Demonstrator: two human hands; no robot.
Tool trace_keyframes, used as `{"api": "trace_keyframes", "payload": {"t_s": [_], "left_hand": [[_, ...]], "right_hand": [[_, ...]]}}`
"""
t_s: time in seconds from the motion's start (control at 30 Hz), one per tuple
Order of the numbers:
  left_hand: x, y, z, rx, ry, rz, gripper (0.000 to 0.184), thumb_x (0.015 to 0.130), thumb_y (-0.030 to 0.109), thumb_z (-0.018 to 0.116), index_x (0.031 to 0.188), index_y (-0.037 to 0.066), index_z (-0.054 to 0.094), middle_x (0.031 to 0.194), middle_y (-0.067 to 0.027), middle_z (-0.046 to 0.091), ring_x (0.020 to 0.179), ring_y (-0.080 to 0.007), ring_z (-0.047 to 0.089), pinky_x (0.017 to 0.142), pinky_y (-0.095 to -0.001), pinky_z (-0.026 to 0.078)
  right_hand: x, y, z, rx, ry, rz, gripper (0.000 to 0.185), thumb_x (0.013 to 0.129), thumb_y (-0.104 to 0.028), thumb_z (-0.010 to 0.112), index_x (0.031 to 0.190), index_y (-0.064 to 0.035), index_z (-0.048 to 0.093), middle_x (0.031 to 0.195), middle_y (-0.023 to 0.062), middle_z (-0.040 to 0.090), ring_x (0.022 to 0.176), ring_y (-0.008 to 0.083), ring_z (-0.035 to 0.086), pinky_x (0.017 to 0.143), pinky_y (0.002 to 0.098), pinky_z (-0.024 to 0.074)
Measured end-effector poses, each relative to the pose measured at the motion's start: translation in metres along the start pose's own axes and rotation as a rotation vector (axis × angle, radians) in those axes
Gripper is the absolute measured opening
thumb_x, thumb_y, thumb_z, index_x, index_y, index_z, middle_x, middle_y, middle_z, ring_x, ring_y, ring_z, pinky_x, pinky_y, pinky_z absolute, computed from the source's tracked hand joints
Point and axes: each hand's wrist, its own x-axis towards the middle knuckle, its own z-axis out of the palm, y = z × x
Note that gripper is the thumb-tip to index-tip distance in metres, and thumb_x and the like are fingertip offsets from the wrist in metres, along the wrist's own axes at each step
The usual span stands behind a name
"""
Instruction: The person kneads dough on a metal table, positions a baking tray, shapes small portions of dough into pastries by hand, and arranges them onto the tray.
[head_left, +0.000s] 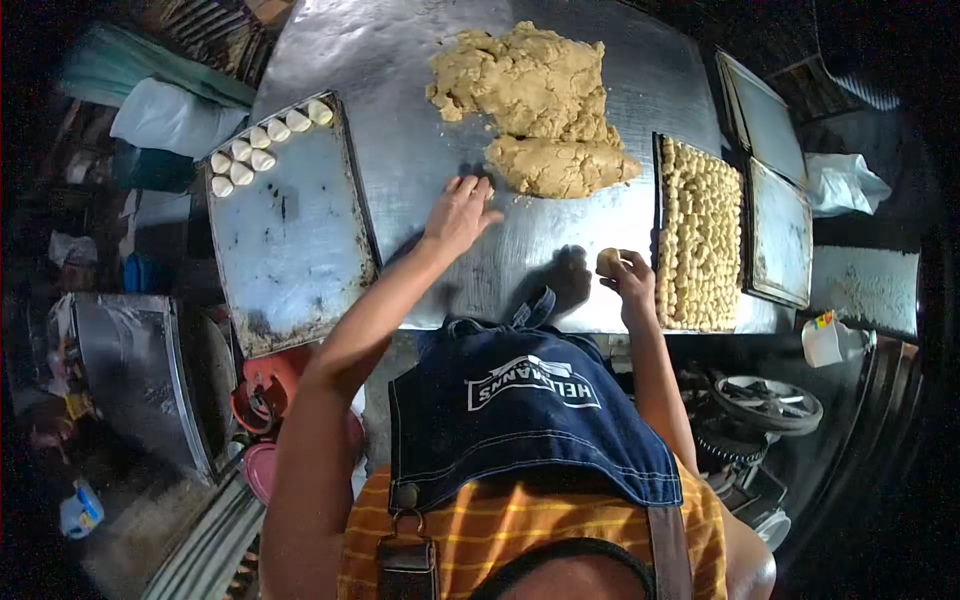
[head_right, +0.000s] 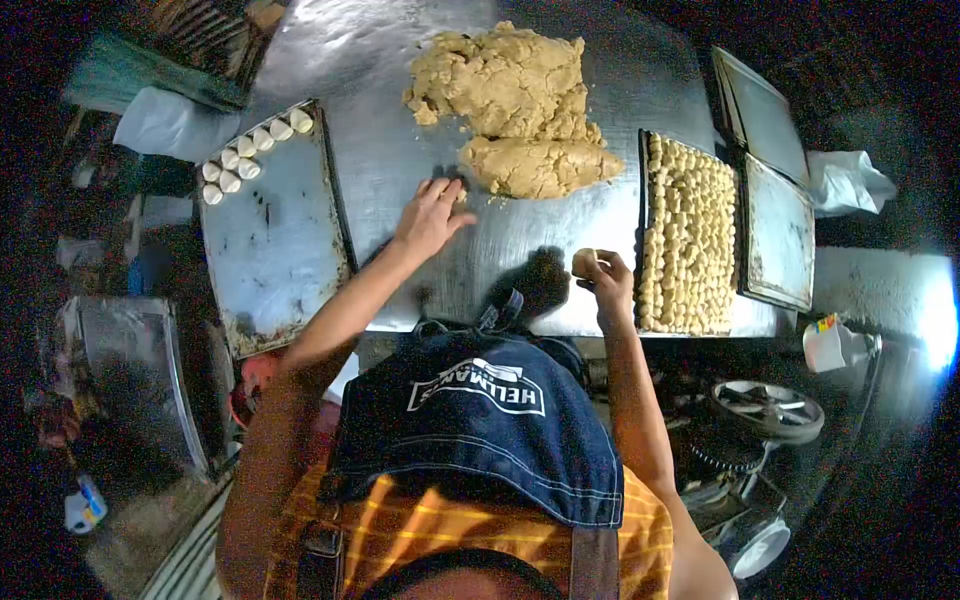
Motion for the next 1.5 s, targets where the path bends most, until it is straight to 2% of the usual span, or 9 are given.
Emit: {"api": "trace_keyframes", "payload": {"t_s": [0.2,0.33,0.53,0.7,0.87,1.0,1.2,1.37,1.5], "left_hand": [[0.009,-0.016,0.005,-0.020,-0.272,-0.118,0.014,0.093,0.011,0.068,0.101,0.001,0.075,0.083,-0.0054,0.066,0.067,-0.0222,0.059,0.071,-0.0330,0.053],[0.007,0.029,-0.029,-0.950,-0.292,-0.806,0.016,0.097,0.008,0.064,0.105,0.000,0.076,0.080,-0.0032,0.068,0.067,-0.0144,0.056,0.070,-0.0263,0.050],[-0.019,0.077,-0.005,-0.617,0.017,-0.778,0.021,0.099,0.011,0.065,0.111,-0.001,0.076,0.085,-0.0046,0.072,0.073,-0.0109,0.058,0.069,-0.0228,0.049],[-0.037,0.090,0.045,-0.344,-0.227,-0.819,0.026,0.096,0.006,0.067,0.120,0.000,0.075,0.096,-0.0113,0.076,0.076,-0.0116,0.062,0.070,-0.0223,0.051],[-0.010,0.140,0.003,-0.259,0.020,-0.638,0.031,0.094,0.003,0.070,0.125,-0.001,0.072,0.098,-0.0144,0.075,0.079,-0.0125,0.066,0.071,-0.0230,0.055],[-0.001,0.123,-0.011,-1.021,0.057,-1.015,0.031,0.094,0.000,0.071,0.124,-0.002,0.072,0.101,-0.0147,0.076,0.083,-0.0144,0.069,0.074,-0.0235,0.058],[-0.004,0.105,-0.013,-1.644,-0.133,-1.000,0.034,0.093,0.005,0.075,0.126,-0.004,0.071,0.102,-0.0137,0.076,0.086,-0.0153,0.070,0.073,-0.0231,0.057],[-0.003,0.088,-0.002,-1.124,-0.277,-0.823,0.035,0.096,0.006,0.073,0.129,-0.005,0.068,0.104,-0.0130,0.076,0.087,-0.0155,0.069,0.073,-0.0222,0.057],[-0.003,0.074,-0.010,-0.497,-0.393,-0.468,0.046,0.097,0.005,0.070,0.140,-0.006,0.059,0.115,-0.0173,0.074,0.085,-0.0181,0.070,0.073,-0.0243,0.057]], "right_hand": [[0.008,-0.022,0.061,0.112,-0.181,0.045,0.033,0.100,-0.022,0.068,0.120,0.0038,0.071,0.098,0.0126,0.073,0.081,0.0180,0.068,0.076,0.0271,0.0564],[0.047,-0.028,0.103,-0.091,-0.291,-0.154,0.028,0.098,-0.021,0.069,0.107,0.0041,0.077,0.082,0.0083,0.070,0.069,0.0155,0.062,0.067,0.0273,0.0547],[0.048,-0.024,0.135,-0.061,-0.416,-0.196,0.030,0.097,-0.020,0.068,0.102,0.0091,0.074,0.078,0.0083,0.069,0.062,0.0149,0.058,0.057,0.0281,0.0520],[0.045,-0.012,0.107,-0.391,-0.446,-0.266,0.029,0.100,-0.020,0.068,0.112,0.0053,0.075,0.088,0.0092,0.074,0.073,0.0132,0.064,0.067,0.0262,0.0565],[0.027,-0.043,0.073,0.082,-0.633,-0.162,0.022,0.098,-0.010,0.068,0.109,0.0067,0.075,0.085,0.0083,0.071,0.067,0.0134,0.060,0.064,0.0240,0.0552],[0.012,-0.067,0.071,0.115,-0.688,-0.079,0.022,0.099,-0.007,0.067,0.115,0.0057,0.074,0.090,0.0083,0.073,0.072,0.0121,0.062,0.064,0.0230,0.0539],[0.034,-0.033,0.083,0.153,-0.682,-0.202,0.024,0.098,-0.007,0.068,0.117,0.0060,0.073,0.094,0.0107,0.074,0.078,0.0134,0.066,0.067,0.0238,0.0559],[0.047,-0.012,0.098,-0.098,-0.382,-0.388,0.027,0.097,-0.006,0.070,0.121,0.0055,0.071,0.095,0.0124,0.075,0.080,0.0175,0.070,0.071,0.0250,0.0588],[0.018,-0.046,0.094,0.204,-0.568,0.066,0.028,0.097,-0.007,0.070,0.123,0.0047,0.070,0.097,0.0143,0.075,0.083,0.0216,0.073,0.073,0.0267,0.0600]]}}
